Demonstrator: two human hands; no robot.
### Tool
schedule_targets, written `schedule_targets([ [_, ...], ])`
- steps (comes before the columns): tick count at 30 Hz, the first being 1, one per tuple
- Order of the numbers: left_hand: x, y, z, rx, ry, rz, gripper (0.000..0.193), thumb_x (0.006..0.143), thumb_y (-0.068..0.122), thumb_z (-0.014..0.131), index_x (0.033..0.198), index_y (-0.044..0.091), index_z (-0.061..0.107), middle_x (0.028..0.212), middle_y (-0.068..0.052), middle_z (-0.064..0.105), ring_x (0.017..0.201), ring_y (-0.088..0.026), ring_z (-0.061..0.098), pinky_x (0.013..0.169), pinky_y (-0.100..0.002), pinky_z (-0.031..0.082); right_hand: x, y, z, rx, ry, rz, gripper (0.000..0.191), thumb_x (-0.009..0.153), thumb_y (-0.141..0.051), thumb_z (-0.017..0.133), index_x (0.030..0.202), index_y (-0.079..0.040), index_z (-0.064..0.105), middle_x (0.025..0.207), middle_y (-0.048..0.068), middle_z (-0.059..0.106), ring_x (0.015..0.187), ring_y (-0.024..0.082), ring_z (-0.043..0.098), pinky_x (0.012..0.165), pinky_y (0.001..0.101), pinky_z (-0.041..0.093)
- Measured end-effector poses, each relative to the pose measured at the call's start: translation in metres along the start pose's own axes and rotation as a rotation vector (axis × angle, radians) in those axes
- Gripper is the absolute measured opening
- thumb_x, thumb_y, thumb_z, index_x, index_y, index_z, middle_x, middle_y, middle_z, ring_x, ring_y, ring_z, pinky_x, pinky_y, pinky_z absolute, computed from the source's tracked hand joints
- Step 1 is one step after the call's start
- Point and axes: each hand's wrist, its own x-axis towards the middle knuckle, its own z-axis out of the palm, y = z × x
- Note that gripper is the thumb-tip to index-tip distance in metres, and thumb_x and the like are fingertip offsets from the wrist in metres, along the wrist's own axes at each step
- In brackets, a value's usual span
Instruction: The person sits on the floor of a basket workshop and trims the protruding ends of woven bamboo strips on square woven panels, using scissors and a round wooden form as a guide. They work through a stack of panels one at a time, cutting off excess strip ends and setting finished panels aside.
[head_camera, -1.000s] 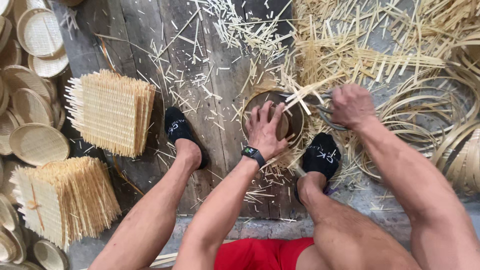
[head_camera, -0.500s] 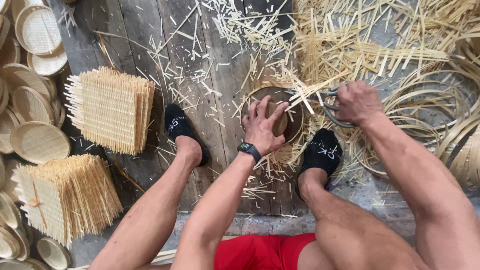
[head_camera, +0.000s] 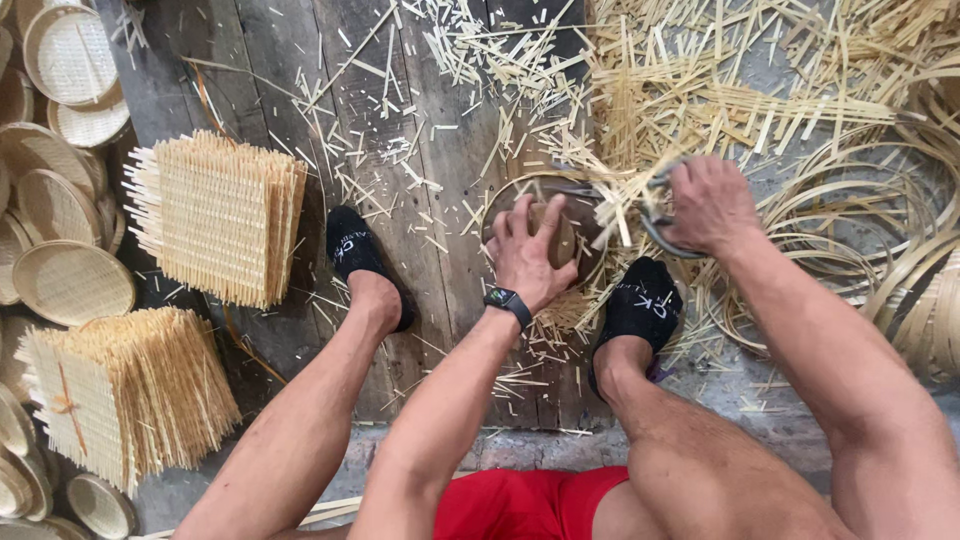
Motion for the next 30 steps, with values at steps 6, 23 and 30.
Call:
schedule_targets([
  [6, 0.011, -0.021, -0.010, 0.058, -0.122, 0.246, 0.102, 0.052, 0.026, 0.090, 0.144, 0.036, 0.048, 0.152, -0.011, 0.038, 0.138, -0.043, 0.032, 0.107, -0.061, 0.035, 0.005, 0.002, 0.005, 0.002, -0.236, 0.027, 0.019, 0.094, -0.028, 0.065, 0.092, -0.009, 0.065, 0.078, 0.005, 0.060, 0.070, 0.016, 0.058, 0.063, 0.0311, 0.052],
  [23, 0.029, -0.036, -0.025, 0.148, -0.458, 0.524, 0.092, 0.058, 0.027, 0.089, 0.141, 0.035, 0.052, 0.155, -0.008, 0.037, 0.144, -0.045, 0.030, 0.116, -0.063, 0.024, 0.009, 0.016, -0.002, 0.346, -0.626, 0.289, 0.030, 0.097, -0.041, 0.064, 0.099, -0.012, 0.072, 0.083, 0.009, 0.065, 0.074, 0.022, 0.065, 0.063, 0.0377, 0.058],
  [30, 0.036, -0.066, 0.011, -0.443, 0.242, -0.435, 0.053, 0.094, 0.049, 0.067, 0.133, 0.014, 0.067, 0.127, -0.019, 0.067, 0.124, -0.033, 0.063, 0.110, -0.043, 0.047, 0.010, 0.035, -0.001, 0.250, -0.202, 0.814, 0.089, 0.073, -0.062, 0.088, 0.122, 0.004, 0.057, 0.115, 0.021, 0.053, 0.105, 0.033, 0.054, 0.094, 0.0476, 0.049],
])
